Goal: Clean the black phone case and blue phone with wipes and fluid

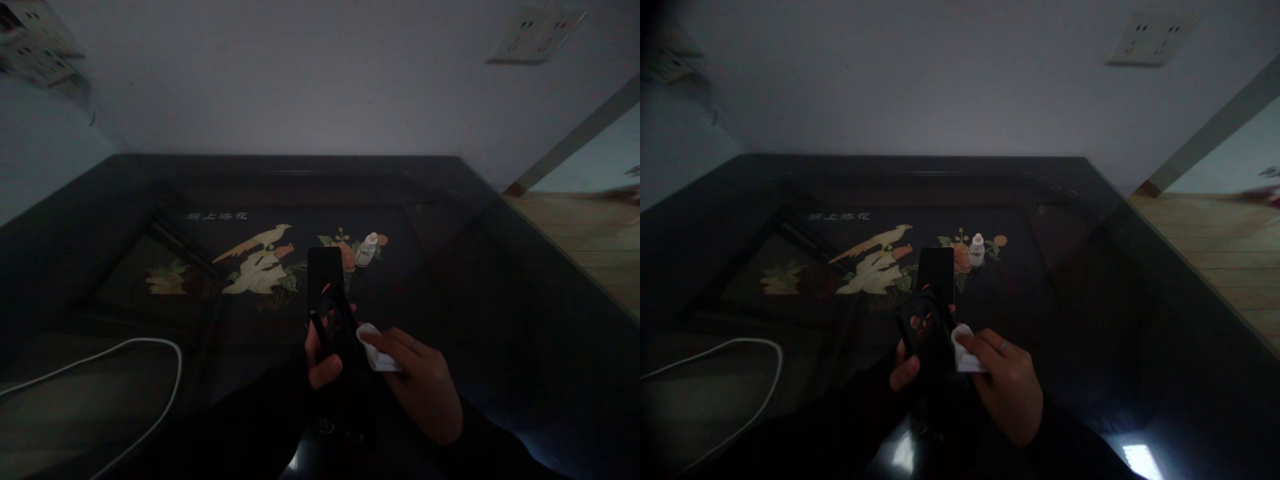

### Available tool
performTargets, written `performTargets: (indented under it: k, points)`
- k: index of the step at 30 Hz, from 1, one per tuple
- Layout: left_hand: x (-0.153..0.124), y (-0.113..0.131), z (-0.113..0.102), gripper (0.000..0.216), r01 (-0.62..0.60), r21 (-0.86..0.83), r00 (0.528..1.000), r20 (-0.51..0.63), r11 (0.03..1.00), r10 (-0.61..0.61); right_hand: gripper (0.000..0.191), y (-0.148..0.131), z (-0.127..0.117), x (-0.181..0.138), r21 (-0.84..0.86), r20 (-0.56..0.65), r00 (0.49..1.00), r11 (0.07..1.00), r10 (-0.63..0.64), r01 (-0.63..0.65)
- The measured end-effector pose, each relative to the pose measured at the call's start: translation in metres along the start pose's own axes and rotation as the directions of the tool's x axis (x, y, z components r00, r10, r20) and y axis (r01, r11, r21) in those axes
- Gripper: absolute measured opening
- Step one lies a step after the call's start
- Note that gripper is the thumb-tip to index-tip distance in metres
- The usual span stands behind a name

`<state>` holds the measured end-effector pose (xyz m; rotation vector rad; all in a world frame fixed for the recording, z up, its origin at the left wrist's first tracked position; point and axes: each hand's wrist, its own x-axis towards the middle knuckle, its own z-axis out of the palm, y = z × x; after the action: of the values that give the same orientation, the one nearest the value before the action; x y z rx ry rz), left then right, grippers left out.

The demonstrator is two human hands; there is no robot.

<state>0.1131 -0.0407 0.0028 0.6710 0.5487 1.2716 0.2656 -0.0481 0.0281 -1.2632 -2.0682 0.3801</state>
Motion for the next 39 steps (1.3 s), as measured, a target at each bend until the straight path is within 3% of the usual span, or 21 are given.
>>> performTargets:
  k: [4,8,15,20,23,29,35,39]
  points:
    - [0.000,0.005,0.003,0.044,-0.042,0.034,0.999,0.003,0.999,0.042,0.031,0.002,0.008,0.032,0.038,-0.029,0.999,0.999,-0.023,0.024]
    - [0.000,0.006,0.002,0.064,-0.009,0.053,1.000,-0.029,0.999,0.010,0.026,0.003,0.014,0.047,0.051,-0.036,0.999,0.999,-0.015,0.016]
    - [-0.001,-0.002,-0.009,0.082,0.043,0.040,0.999,0.008,0.998,-0.043,0.036,0.008,0.010,-0.015,-0.053,-0.093,0.992,0.996,-0.079,0.075]
    - [0.003,-0.005,-0.017,0.079,0.028,0.058,1.000,-0.001,0.998,-0.028,0.045,0.010,0.005,-0.053,0.006,0.002,0.999,0.999,-0.042,0.042]
    - [0.004,-0.005,-0.016,0.077,0.040,0.056,0.999,-0.021,0.998,-0.039,0.042,0.010,0.007,-0.045,0.056,0.023,0.999,0.998,-0.023,0.021]
    - [0.002,0.000,-0.008,0.083,0.039,0.049,0.997,-0.063,0.998,-0.036,0.032,0.009,0.015,0.002,0.100,-0.010,0.999,0.994,-0.043,0.044]
    - [0.003,0.005,-0.007,0.084,0.072,0.004,0.992,-0.101,0.997,-0.071,0.035,0.014,0.012,-0.021,0.102,0.041,0.999,0.994,-0.026,0.022]
    - [0.003,0.005,-0.008,0.082,0.073,0.028,0.995,-0.068,0.997,-0.071,0.032,0.005,0.002,-0.018,0.232,0.047,0.999,0.973,0.000,-0.011]
